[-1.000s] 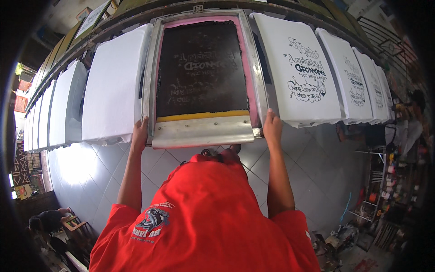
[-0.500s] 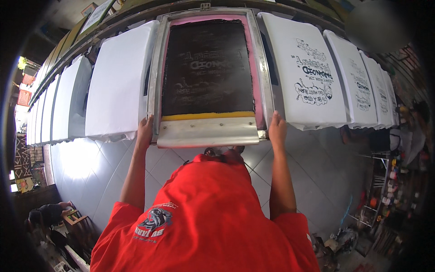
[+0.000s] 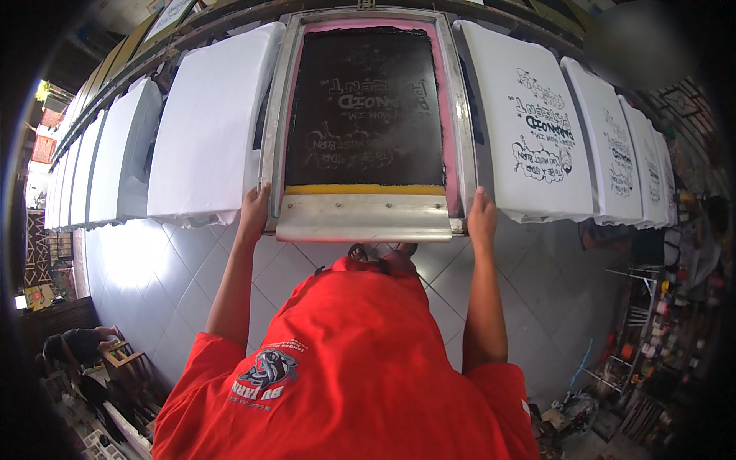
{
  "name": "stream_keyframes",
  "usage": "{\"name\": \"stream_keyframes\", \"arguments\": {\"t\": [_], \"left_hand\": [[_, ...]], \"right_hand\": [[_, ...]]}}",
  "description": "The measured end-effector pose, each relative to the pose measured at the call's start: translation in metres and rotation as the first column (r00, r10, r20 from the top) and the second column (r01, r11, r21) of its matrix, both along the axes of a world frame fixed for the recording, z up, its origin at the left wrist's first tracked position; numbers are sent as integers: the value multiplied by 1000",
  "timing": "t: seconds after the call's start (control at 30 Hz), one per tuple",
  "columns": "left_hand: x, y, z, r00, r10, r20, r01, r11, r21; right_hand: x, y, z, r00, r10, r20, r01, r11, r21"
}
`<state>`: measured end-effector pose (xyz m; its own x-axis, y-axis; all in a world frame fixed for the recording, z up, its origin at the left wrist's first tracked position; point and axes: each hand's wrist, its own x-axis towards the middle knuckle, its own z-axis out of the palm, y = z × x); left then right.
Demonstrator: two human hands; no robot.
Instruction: The person performs screen printing on a series of white shirts by lowering the printing frame onto the shirt, using a squeegee to spread ink across the screen, and then lifting the frame to reveal the print.
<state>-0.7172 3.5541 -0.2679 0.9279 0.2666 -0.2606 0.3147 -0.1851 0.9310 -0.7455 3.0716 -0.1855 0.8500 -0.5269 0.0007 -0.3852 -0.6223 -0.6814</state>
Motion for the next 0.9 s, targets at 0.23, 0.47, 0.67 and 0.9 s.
{"name": "stream_keyframes", "arguments": {"t": [0.23,0.47,0.67,0.9], "left_hand": [[-4,5,18,997,-50,-53,49,999,-20],[-38,5,8,996,-7,94,8,1000,-15],[-33,-5,6,992,87,94,-89,996,14],[-34,-10,18,989,93,114,-87,995,-57]], "right_hand": [[-3,-6,-1,999,-6,34,1,990,144],[-29,-23,-7,997,63,43,-72,955,289],[-17,-7,-14,988,78,134,-102,978,184],[-29,-9,-6,987,115,114,-130,982,135]]}}
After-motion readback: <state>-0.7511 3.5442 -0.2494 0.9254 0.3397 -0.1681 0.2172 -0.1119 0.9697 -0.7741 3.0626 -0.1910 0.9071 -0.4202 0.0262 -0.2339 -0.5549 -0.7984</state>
